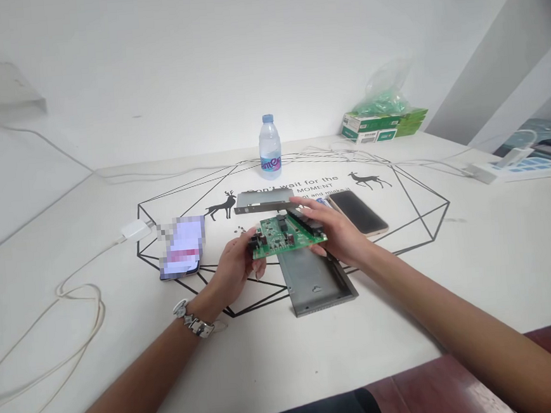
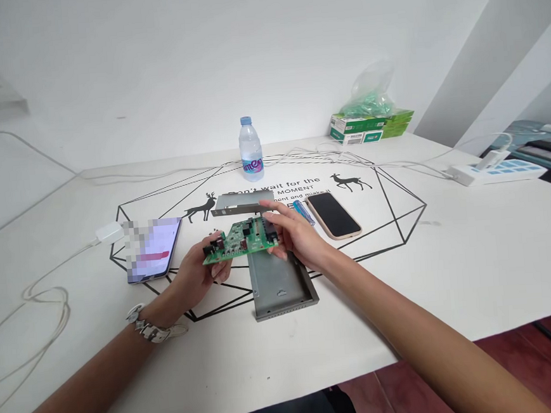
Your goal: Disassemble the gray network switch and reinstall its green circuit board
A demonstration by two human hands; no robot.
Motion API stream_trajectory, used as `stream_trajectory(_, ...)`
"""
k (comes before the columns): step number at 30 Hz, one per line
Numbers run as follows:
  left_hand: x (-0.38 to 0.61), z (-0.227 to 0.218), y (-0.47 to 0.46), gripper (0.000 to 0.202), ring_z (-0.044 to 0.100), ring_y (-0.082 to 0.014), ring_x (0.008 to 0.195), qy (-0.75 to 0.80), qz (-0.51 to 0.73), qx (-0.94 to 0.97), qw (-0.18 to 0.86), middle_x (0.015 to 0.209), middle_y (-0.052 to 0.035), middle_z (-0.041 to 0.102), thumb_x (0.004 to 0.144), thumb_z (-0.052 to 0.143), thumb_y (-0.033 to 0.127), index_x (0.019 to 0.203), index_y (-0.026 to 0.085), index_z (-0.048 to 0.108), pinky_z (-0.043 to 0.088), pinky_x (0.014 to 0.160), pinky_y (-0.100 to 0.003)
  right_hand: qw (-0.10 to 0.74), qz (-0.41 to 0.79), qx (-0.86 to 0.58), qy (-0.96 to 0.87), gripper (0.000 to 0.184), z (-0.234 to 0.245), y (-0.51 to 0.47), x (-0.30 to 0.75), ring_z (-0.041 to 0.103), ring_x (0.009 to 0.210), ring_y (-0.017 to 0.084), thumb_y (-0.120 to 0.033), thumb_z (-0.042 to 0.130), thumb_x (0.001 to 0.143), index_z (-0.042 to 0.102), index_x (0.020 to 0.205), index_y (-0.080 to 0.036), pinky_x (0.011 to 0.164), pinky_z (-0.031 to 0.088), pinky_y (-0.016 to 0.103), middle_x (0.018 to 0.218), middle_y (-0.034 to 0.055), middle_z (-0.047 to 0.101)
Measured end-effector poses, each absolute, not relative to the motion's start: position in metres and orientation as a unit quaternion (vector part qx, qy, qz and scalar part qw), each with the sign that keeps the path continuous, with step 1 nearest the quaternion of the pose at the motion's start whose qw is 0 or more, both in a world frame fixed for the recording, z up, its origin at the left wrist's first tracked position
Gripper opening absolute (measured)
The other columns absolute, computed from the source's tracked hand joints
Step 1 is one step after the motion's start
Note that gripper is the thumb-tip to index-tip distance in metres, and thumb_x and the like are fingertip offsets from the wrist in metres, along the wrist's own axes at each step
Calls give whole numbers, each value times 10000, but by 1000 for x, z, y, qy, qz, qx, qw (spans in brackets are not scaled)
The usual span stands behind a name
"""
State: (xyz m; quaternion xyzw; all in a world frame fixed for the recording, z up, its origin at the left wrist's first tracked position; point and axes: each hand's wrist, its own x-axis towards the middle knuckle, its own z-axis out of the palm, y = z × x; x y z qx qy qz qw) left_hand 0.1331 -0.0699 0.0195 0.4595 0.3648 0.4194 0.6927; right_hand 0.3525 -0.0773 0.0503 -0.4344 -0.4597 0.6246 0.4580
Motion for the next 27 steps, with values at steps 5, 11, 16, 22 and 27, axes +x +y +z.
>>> stream_trajectory(5,135,18,-70,450,417,-81,393,393,435,428,688,498,44,474,801,774,543,666,170,563,375,382,-212,477,593,-435,-482,589,47,-77,354,466,526,145,-481,672,859,557,1404,-289,474,378,290,735,-10,577)
stream_trajectory(11,134,20,-72,523,462,-108,406,379,408,466,688,463,11,484,872,695,598,606,175,540,394,427,-240,497,595,-388,-499,632,49,-83,353,436,441,136,-513,692,847,518,1415,-298,456,345,291,615,-65,525)
stream_trajectory(16,133,19,-73,619,471,-115,418,376,397,491,678,443,5,425,943,605,606,506,185,486,394,466,-252,501,593,-350,-524,567,46,-87,351,478,452,130,-540,716,858,569,1337,-277,429,315,267,615,-55,566)
stream_trajectory(22,131,18,-71,600,448,-105,401,368,445,495,649,454,6,461,925,632,627,536,183,527,377,442,-252,504,595,-371,-504,395,46,-84,349,469,488,120,-603,611,913,672,1083,-251,427,327,260,701,-16,577)
stream_trajectory(27,132,23,-75,667,465,-106,395,389,490,535,568,440,-21,501,931,602,673,489,178,534,345,409,-255,434,607,-422,-515,362,46,-84,347,516,537,132,-373,652,917,612,1267,-293,464,410,265,761,-35,580)
